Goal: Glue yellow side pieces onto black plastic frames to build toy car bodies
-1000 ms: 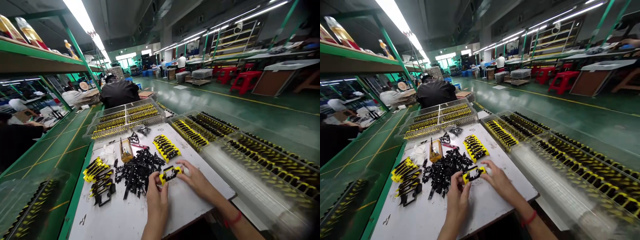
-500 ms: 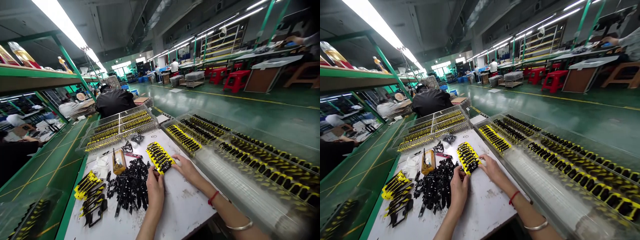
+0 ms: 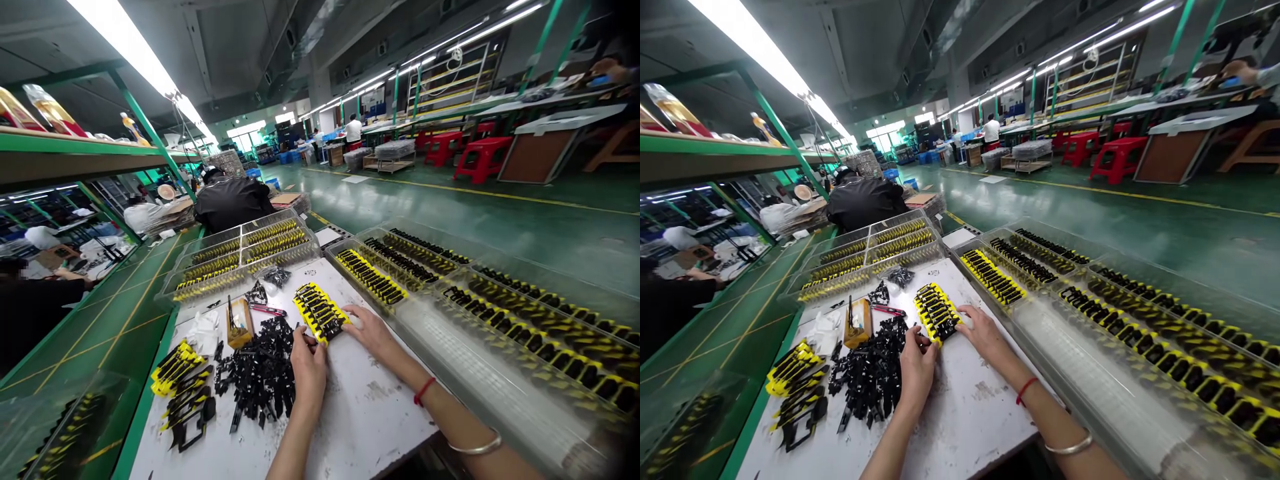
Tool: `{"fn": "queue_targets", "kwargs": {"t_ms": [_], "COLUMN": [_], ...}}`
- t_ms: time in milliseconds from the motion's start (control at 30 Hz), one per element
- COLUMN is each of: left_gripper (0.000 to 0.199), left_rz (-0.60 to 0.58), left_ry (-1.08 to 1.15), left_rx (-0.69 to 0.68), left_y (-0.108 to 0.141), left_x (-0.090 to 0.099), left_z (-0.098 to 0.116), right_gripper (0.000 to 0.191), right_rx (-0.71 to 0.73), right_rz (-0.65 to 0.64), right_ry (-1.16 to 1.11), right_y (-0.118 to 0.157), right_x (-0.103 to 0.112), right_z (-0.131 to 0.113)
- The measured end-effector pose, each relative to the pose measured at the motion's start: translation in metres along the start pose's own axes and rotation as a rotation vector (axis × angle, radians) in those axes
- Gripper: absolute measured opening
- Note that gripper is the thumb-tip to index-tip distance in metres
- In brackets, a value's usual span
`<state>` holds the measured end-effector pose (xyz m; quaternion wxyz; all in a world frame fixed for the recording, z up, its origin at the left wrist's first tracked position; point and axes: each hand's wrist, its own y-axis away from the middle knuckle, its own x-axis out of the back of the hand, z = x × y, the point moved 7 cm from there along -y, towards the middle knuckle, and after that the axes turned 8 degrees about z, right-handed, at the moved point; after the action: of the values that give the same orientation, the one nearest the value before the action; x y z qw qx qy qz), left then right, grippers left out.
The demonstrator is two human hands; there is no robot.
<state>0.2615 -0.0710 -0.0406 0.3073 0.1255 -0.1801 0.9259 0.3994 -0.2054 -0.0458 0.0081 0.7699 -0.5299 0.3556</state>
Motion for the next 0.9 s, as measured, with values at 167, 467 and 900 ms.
{"fn": "queue_targets", "kwargs": {"t_ms": [167,467,900], "left_gripper": [0.036,0.037,0.034], "left_rz": [0.011,0.021,-0.158], "left_ry": [-0.004,0.01,-0.013], "left_rx": [-0.015,-0.035,0.016], "left_y": [-0.003,0.001,0.031], "left_x": [-0.001,0.005,0.032], "left_z": [0.005,0.015,0.023], "right_gripper": [0.031,0.031,0.03], "right_rx": [-0.015,-0.013,-0.004], "right_rz": [-0.009,-0.04,-0.103], "right_ry": [0.033,0.092,0.145], "right_y": [-0.009,-0.027,-0.049], "right_x": [-0.002,-0.009,-0.03], "right_z": [-0.003,-0.009,-0.004]}}
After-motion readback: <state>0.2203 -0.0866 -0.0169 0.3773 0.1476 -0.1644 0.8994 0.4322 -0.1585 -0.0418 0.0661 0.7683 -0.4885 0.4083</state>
